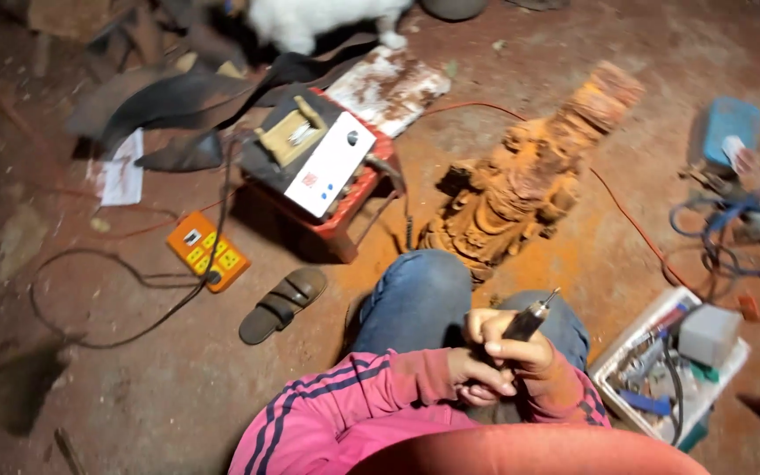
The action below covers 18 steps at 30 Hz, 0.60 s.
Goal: Using a rotary tool to carve intricate details into a wooden statue on a workshop floor.
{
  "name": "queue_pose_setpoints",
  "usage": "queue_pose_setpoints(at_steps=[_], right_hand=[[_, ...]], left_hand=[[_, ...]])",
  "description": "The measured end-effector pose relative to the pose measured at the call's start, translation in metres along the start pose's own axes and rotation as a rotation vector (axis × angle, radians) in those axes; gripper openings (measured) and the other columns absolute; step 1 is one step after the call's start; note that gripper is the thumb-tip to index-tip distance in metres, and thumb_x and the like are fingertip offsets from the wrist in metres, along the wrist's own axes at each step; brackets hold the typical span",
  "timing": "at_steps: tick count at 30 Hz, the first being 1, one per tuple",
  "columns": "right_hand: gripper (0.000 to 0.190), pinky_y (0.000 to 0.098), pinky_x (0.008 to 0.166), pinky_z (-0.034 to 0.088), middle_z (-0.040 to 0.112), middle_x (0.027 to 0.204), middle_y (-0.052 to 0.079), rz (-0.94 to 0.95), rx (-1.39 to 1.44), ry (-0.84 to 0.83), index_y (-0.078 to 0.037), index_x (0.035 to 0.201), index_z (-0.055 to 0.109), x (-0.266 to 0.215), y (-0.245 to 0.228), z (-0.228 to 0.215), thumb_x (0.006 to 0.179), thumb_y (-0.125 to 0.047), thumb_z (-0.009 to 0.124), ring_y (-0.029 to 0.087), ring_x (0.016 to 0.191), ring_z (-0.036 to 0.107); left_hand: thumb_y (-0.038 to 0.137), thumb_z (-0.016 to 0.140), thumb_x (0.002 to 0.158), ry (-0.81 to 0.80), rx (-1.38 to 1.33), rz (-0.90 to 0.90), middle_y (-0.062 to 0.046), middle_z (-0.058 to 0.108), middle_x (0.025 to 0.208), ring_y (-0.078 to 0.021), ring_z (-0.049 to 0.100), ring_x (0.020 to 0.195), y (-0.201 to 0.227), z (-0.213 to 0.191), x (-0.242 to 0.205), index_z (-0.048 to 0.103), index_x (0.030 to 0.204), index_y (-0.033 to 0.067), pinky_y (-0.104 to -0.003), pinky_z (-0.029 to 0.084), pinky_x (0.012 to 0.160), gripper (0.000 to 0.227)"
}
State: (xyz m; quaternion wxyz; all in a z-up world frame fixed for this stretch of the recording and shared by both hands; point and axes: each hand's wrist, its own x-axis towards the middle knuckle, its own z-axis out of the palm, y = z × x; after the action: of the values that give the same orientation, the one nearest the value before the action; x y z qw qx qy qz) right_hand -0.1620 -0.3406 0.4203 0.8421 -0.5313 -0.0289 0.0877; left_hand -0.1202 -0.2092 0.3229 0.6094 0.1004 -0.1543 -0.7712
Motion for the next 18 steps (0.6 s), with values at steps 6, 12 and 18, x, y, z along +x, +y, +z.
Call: queue_pose_setpoints(at_steps=[6, 12, 18], right_hand=[[0.05, 0.0358, 0.079, 0.041, 0.055, 0.092, 0.012, -0.083, -0.23, -0.15, -0.006, 0.084, 0.062, 0.019, 0.042, -0.052, 0.095, -0.054, 0.063, 0.024, 0.086, 0.052], [0.039, 0.0338, 0.101, 0.045, 0.068, 0.121, 0.012, 0.215, -0.413, 0.025, 0.006, 0.129, 0.064, 0.066, 0.022, -0.057, 0.096, -0.011, 0.054, 0.02, 0.111, 0.061], [0.023, 0.0266, 0.07, 0.053, 0.069, 0.094, 0.008, -0.021, -0.701, -0.106, 0.005, 0.107, 0.072, 0.199, 0.014, -0.003, 0.093, 0.005, 0.054, 0.015, 0.077, 0.063]], left_hand=[[0.004, 0.059, 0.089, 0.115, 0.0, 0.209, 0.001, 0.039, 0.051, -0.0074, 0.029, 0.039, -0.006, -0.002, -0.008, 0.047, 0.073, 0.0109, -0.02, 0.022, 0.036, 0.022], [0.002, 0.063, 0.091, 0.122, 0.058, 0.486, -0.003, 0.046, 0.053, -0.0102, 0.037, 0.043, 0.006, 0.022, -0.049, 0.053, 0.073, 0.0074, -0.02, 0.028, 0.04, 0.021], [-0.002, 0.064, 0.092, 0.237, 0.11, 0.675, -0.003, 0.051, 0.061, -0.0104, 0.041, 0.049, -0.018, -0.003, -0.087, 0.055, 0.079, 0.007, -0.02, 0.034, 0.048, 0.018]])
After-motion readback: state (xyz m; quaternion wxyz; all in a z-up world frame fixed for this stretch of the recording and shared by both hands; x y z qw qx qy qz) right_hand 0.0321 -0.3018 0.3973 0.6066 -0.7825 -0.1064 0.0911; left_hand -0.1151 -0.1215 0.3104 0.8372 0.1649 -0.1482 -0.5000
